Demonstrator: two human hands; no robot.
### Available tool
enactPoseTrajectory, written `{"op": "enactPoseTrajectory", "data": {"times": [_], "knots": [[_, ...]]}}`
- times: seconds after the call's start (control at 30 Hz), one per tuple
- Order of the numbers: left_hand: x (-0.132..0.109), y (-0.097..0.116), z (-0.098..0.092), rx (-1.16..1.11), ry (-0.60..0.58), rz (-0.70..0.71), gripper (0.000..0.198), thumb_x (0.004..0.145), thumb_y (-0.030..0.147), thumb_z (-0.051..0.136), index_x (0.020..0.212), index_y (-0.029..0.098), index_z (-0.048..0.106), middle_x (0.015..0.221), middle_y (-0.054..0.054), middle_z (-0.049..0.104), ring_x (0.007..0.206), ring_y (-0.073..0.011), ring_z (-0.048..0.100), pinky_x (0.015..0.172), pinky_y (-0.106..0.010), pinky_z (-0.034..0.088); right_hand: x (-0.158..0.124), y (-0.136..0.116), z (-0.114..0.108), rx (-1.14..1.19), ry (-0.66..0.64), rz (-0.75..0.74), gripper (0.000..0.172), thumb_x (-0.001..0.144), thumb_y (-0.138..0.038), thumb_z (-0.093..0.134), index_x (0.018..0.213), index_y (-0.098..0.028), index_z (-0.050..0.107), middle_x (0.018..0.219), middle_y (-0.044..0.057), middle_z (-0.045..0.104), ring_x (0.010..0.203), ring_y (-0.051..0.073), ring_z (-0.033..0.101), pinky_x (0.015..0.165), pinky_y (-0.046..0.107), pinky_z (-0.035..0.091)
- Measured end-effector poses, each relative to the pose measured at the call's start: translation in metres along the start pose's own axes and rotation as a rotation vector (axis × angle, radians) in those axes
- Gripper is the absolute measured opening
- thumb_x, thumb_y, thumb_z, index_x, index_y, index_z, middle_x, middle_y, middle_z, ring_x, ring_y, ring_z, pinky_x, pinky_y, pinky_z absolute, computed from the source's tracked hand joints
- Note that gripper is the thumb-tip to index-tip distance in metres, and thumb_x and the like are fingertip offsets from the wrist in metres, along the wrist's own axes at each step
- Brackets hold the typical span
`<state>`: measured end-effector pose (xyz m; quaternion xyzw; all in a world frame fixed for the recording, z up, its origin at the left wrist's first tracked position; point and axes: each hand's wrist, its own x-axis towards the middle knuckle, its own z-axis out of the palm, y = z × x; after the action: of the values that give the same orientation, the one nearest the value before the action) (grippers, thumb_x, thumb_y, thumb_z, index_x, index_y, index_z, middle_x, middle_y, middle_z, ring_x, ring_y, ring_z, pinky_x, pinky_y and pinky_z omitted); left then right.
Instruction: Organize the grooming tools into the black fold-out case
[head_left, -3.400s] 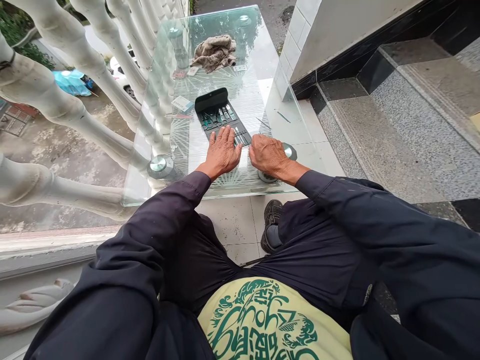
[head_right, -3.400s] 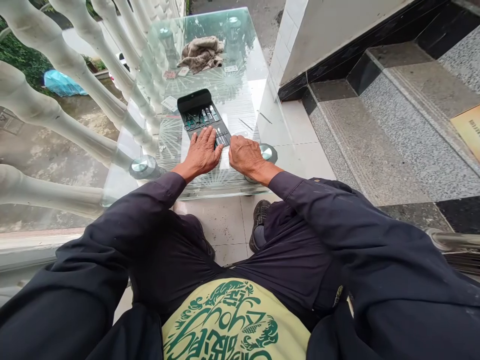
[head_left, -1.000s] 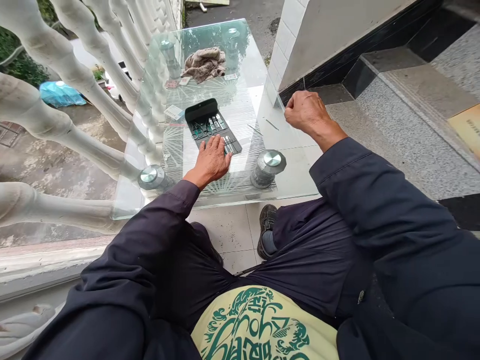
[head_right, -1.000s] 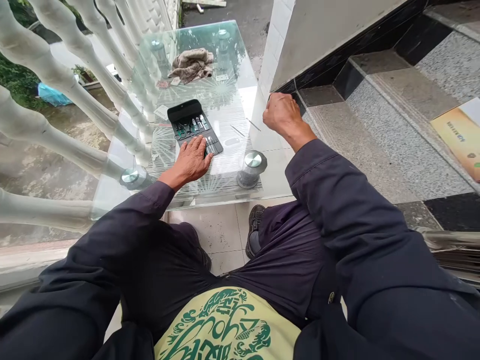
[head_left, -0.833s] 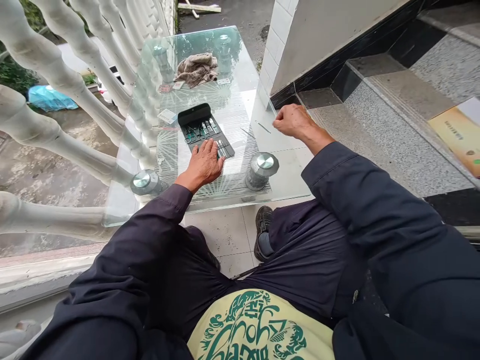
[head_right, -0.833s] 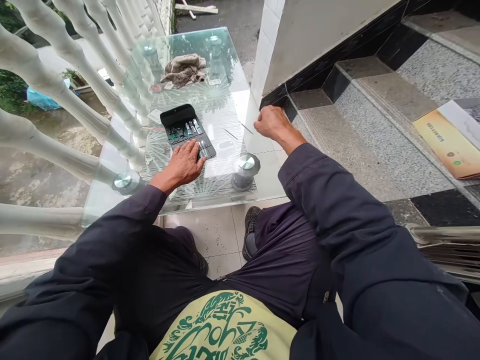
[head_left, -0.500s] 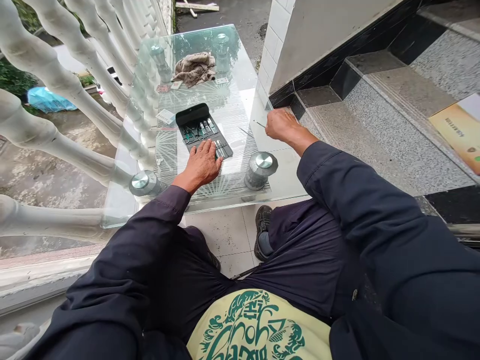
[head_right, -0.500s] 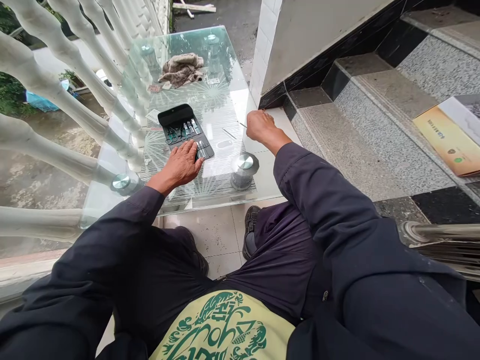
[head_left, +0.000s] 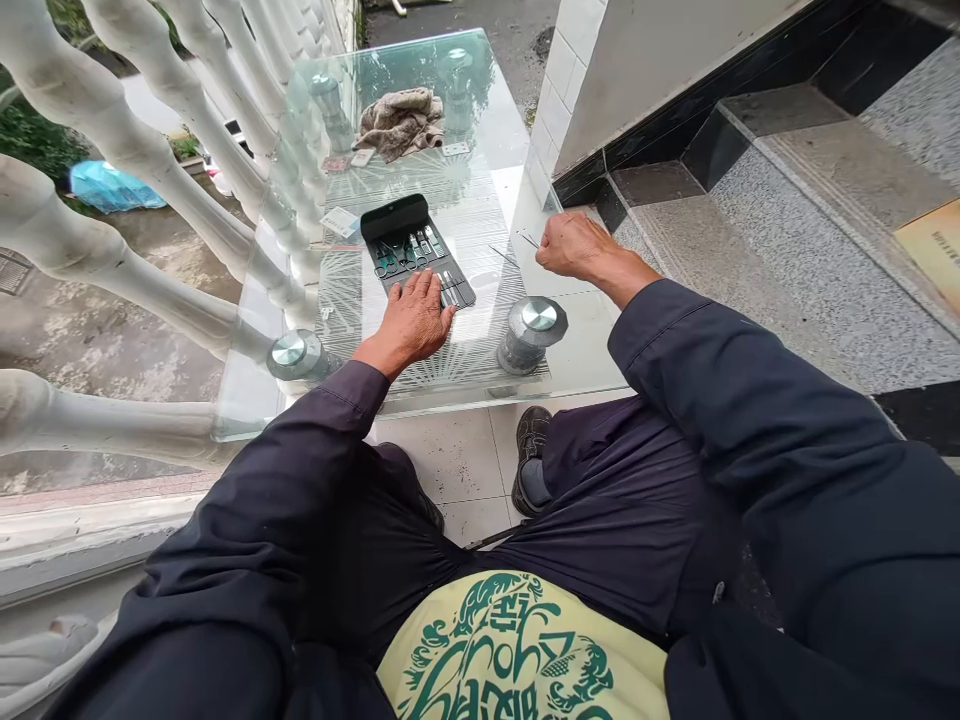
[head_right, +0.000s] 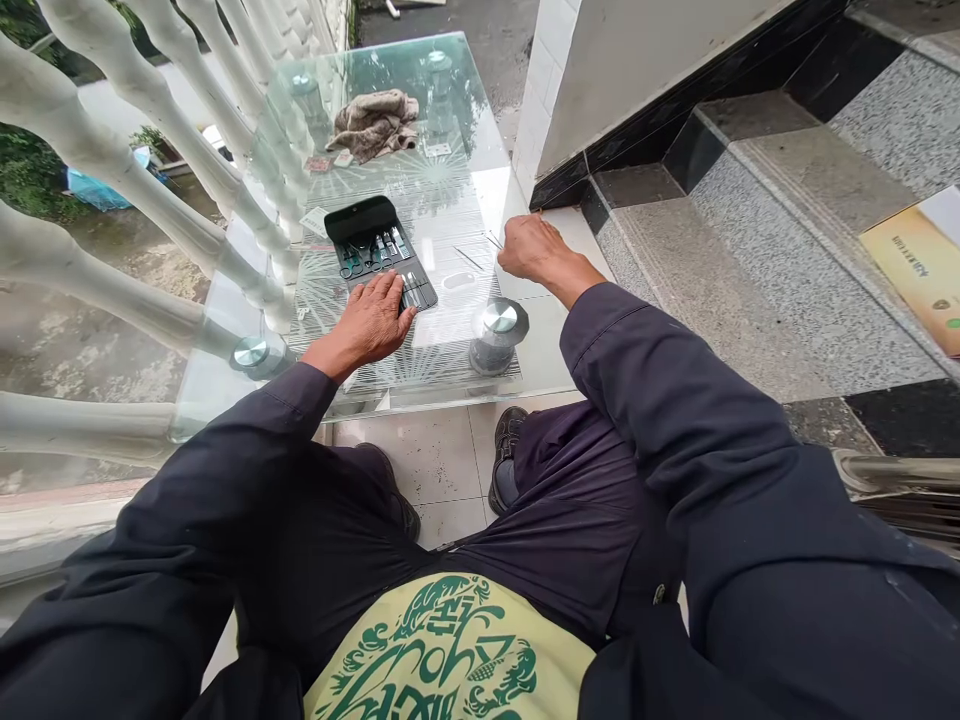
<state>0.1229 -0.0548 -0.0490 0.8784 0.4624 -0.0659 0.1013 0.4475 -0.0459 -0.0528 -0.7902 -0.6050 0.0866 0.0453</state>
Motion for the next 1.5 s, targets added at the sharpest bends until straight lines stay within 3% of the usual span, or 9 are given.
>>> {"op": "enactPoseTrajectory", "data": {"times": [0.3, 0.47, 0.6, 0.73, 0.87, 1.03, 1.2, 1.37, 1.5], "knots": [[0.001, -0.001, 0.004, -0.017, 0.016, 0.008, 0.087, 0.133, 0.048, 0.039, 0.208, 0.005, 0.035, 0.219, -0.021, 0.027, 0.206, -0.0436, 0.024, 0.168, -0.061, 0.019, 0.002, -0.008, 0.001, 0.006, 0.108, -0.049, 0.049, 0.121, -0.035, 0.068, 0.152, -0.004, 0.089, 0.146, 0.035, 0.084, 0.143, 0.053, 0.077, 0.123, 0.062, 0.060], [0.002, -0.001, 0.003, -0.019, 0.026, 0.022, 0.085, 0.132, 0.047, 0.040, 0.208, 0.008, 0.036, 0.219, -0.021, 0.029, 0.206, -0.0449, 0.025, 0.168, -0.064, 0.020, 0.008, 0.009, -0.012, 0.061, 0.156, -0.002, 0.059, 0.126, -0.045, 0.061, 0.142, 0.003, 0.090, 0.129, 0.039, 0.084, 0.134, 0.049, 0.080, 0.115, 0.058, 0.060], [0.002, -0.001, 0.001, 0.000, 0.018, 0.012, 0.085, 0.132, 0.046, 0.040, 0.207, 0.005, 0.037, 0.218, -0.023, 0.029, 0.205, -0.0440, 0.027, 0.168, -0.062, 0.022, 0.013, 0.018, -0.009, 0.058, 0.132, 0.084, 0.049, 0.119, -0.042, 0.078, 0.142, -0.001, 0.093, 0.125, 0.035, 0.087, 0.130, 0.051, 0.083, 0.110, 0.062, 0.064], [0.001, -0.002, 0.000, 0.006, 0.020, 0.018, 0.085, 0.132, 0.047, 0.039, 0.207, 0.006, 0.037, 0.218, -0.023, 0.030, 0.205, -0.0441, 0.027, 0.167, -0.062, 0.023, 0.014, 0.007, 0.001, 0.032, 0.037, 0.131, 0.043, 0.111, -0.032, 0.093, 0.143, -0.002, 0.094, 0.133, 0.033, 0.087, 0.137, 0.052, 0.084, 0.112, 0.063, 0.067], [0.001, -0.004, 0.000, -0.003, 0.012, 0.030, 0.086, 0.132, 0.048, 0.039, 0.208, 0.008, 0.035, 0.219, -0.023, 0.029, 0.205, -0.0457, 0.026, 0.167, -0.065, 0.024, 0.016, -0.007, 0.007, -0.020, 0.051, 0.114, 0.047, 0.110, -0.025, 0.092, 0.148, 0.002, 0.092, 0.140, 0.035, 0.087, 0.142, 0.053, 0.083, 0.117, 0.061, 0.067], [0.001, -0.004, 0.001, -0.006, 0.009, 0.016, 0.086, 0.133, 0.048, 0.039, 0.209, 0.008, 0.035, 0.219, -0.023, 0.028, 0.206, -0.0447, 0.026, 0.167, -0.064, 0.023, 0.013, -0.011, 0.009, -0.074, 0.034, 0.013, 0.056, 0.109, -0.039, 0.090, 0.146, 0.003, 0.091, 0.132, 0.036, 0.088, 0.134, 0.054, 0.085, 0.114, 0.061, 0.069], [0.001, -0.002, 0.001, -0.009, 0.008, 0.011, 0.085, 0.134, 0.048, 0.039, 0.209, 0.008, 0.035, 0.219, -0.022, 0.028, 0.206, -0.0432, 0.025, 0.167, -0.062, 0.021, 0.001, -0.014, 0.004, -0.141, -0.003, -0.041, 0.051, 0.108, -0.023, 0.079, 0.150, 0.003, 0.088, 0.138, 0.037, 0.088, 0.138, 0.053, 0.083, 0.120, 0.061, 0.066], [0.003, -0.005, 0.004, -0.011, 0.016, 0.020, 0.086, 0.133, 0.049, 0.039, 0.208, 0.007, 0.035, 0.219, -0.023, 0.028, 0.205, -0.0453, 0.026, 0.167, -0.064, 0.021, -0.011, -0.017, -0.006, -0.088, 0.032, -0.075, 0.054, 0.109, -0.023, 0.076, 0.157, 0.000, 0.084, 0.148, 0.036, 0.084, 0.143, 0.055, 0.078, 0.125, 0.063, 0.060], [0.006, -0.008, 0.009, -0.027, 0.034, 0.049, 0.085, 0.134, 0.051, 0.039, 0.209, 0.012, 0.034, 0.219, -0.021, 0.029, 0.206, -0.0450, 0.025, 0.167, -0.064, 0.021, -0.031, -0.028, -0.014, 0.016, 0.064, -0.106, 0.046, 0.112, -0.032, 0.076, 0.150, -0.009, 0.087, 0.139, 0.030, 0.087, 0.135, 0.050, 0.078, 0.118, 0.060, 0.063]]}}
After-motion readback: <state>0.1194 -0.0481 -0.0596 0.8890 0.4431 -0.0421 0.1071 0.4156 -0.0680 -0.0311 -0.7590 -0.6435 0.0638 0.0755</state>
